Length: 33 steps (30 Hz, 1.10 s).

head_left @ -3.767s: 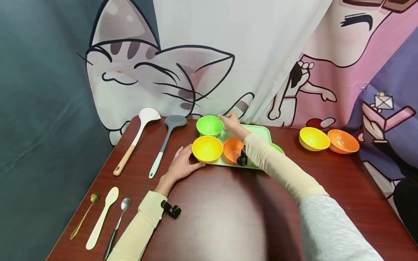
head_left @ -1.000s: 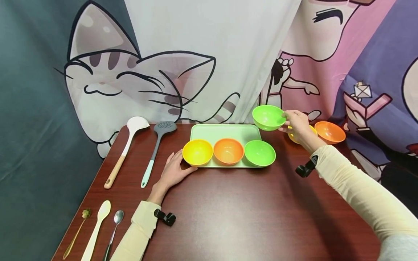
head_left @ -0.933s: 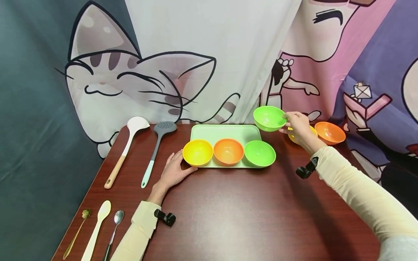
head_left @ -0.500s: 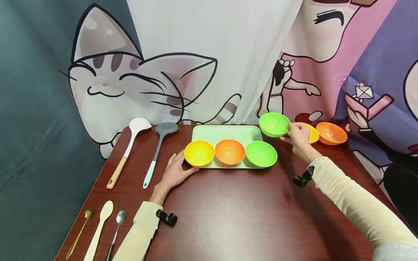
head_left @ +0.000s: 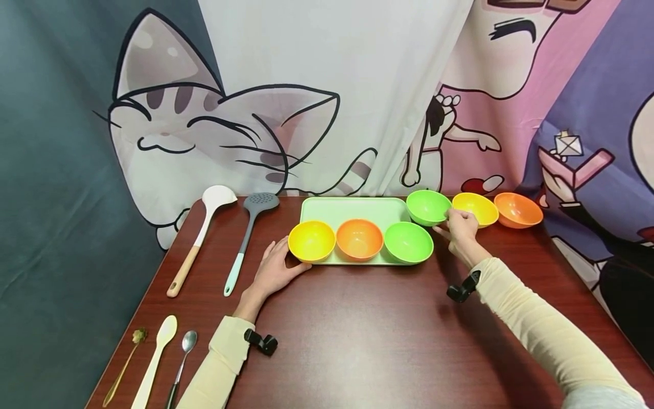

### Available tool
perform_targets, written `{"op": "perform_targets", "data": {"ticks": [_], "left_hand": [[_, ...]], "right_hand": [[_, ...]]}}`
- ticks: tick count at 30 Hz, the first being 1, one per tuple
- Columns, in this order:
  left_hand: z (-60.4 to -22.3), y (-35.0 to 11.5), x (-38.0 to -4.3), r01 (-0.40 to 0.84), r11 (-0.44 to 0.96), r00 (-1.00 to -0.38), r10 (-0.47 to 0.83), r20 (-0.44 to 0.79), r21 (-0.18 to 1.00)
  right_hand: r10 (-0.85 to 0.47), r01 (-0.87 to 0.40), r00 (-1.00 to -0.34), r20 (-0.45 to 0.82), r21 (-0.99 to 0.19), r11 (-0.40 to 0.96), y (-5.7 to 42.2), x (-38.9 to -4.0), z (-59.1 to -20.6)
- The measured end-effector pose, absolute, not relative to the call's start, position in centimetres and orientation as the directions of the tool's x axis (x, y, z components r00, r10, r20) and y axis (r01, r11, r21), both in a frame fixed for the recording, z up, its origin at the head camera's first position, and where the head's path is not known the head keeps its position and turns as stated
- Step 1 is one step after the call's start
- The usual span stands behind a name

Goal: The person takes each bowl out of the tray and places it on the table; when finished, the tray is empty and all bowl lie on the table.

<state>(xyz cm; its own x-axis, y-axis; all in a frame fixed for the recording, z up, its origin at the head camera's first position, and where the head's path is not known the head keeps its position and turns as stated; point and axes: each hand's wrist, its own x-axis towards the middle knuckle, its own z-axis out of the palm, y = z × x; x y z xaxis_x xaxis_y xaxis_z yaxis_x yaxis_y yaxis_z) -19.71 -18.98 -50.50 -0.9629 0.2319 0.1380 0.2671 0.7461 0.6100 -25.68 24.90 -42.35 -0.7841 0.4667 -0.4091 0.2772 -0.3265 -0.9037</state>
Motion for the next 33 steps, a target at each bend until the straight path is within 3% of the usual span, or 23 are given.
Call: {"op": "perform_targets", "data": {"ticks": [21, 27, 33], "left_hand": [[-50.6, -18.8, -19.8, 0.266, 0.745, -0.963, 0.231, 0.137, 0.611], [-50.6, -18.6, -19.7, 0.259, 0.746, -0.965, 0.231, 0.126, 0.613], [-50.5, -18.8, -19.5, 0.259, 0.740, -0.965, 0.221, 0.139, 0.621]], "right_hand": [[0.610, 0.189, -0.677, -0.412, -0.898, -0.398, 24.2, -26.3, -45.6], [0.604, 0.169, -0.687, -0.404, -0.898, -0.407, 24.3, -26.1, -45.9], [0.527, 0.115, -0.752, -0.396, -0.866, -0.486, 24.4, -25.2, -46.3]]}}
